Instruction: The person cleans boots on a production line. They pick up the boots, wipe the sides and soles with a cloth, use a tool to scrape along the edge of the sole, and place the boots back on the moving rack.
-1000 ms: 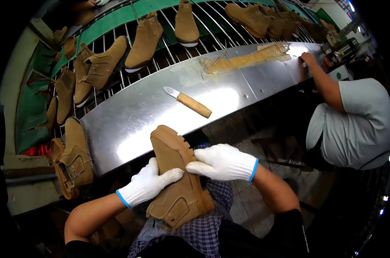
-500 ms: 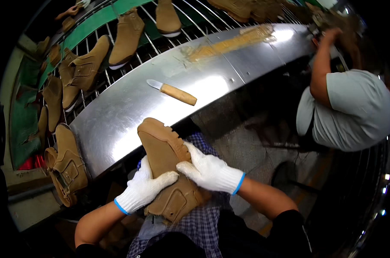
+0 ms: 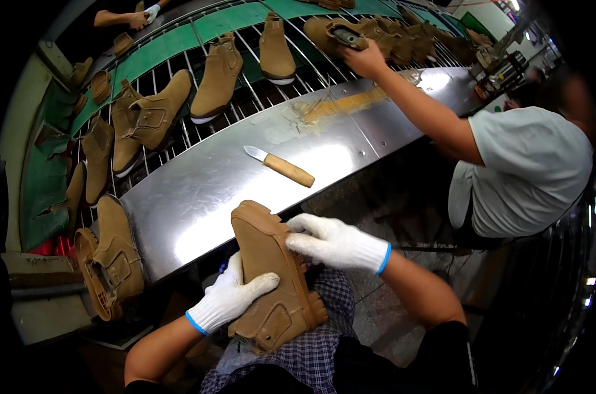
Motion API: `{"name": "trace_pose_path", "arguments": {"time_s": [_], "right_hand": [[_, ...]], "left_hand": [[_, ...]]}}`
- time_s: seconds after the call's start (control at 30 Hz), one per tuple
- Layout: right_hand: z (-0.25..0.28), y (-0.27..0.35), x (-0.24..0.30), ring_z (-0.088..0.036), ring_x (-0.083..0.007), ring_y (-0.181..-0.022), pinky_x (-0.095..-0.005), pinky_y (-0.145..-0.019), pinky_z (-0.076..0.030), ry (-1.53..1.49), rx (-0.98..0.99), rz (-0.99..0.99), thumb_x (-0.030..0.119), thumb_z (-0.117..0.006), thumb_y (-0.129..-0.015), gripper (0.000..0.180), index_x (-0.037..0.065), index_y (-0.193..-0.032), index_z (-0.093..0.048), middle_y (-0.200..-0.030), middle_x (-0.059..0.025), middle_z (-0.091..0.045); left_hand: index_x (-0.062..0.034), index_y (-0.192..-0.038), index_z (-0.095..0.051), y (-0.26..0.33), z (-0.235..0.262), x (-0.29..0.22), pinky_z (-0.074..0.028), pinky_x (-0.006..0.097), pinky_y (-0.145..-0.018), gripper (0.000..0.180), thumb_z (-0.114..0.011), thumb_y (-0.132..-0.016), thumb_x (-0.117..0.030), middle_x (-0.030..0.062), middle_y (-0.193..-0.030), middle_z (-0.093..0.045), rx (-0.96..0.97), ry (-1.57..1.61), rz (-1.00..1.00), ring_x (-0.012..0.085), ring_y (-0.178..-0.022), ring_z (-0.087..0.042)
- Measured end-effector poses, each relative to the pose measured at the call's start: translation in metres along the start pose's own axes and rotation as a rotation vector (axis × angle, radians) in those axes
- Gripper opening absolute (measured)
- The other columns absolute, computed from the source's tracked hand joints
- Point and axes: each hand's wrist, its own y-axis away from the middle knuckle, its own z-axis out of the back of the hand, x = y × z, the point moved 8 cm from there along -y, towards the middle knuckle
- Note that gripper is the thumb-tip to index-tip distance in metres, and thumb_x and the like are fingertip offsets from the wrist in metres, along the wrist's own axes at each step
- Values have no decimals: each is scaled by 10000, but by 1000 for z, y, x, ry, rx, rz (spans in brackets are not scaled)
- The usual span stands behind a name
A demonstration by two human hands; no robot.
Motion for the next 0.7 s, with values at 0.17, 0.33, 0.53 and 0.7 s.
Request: {"name": "trace_pose_path", "arguments": {"time_s": [0.17, 0.33, 0.53, 0.7], "right_hand": [[10, -27, 27, -714, -214, -805, -350, -752, -592, 446, 256, -84, 703, -483, -1076, 762, -20, -1111, -721, -880, -121, -716], [-5, -21, 57, -752, -416, -826, -489, -792, -608, 1018, 107, 53, 735, -335, -1089, 828, 25, -991, -750, -872, -239, -751], [-4, -21, 34, -765, -410, -818, -500, -757, -621, 716, 161, 90, 711, -429, -1082, 758, -12, -1094, -656, -896, -221, -759], [-9, -5, 35, -770, -421, -891, -503, -804, -622, 749, 128, -4, 726, -567, -1015, 754, -15, -1158, -578, -970, -268, -747]], "left_hand": [[83, -1652, -140, -1, 0, -3, -570, 437, -1055, 1210, -640, -938, -756, 328, -1389, -658, -11, -1, -39, 414, -1250, -706], [63, -1667, -133, 9, 5, -15, -546, 447, -1086, 1148, -672, -963, -666, 341, -1417, -631, 4, -77, 106, 413, -1292, -677], [88, -1656, -110, 5, 5, -7, -550, 471, -1065, 1210, -611, -946, -754, 371, -1356, -659, -38, -90, 4, 464, -1246, -695], [56, -1666, -143, 3, 6, -6, -523, 482, -1097, 1203, -594, -938, -790, 370, -1396, -640, -56, -157, 34, 491, -1278, -669]]}}
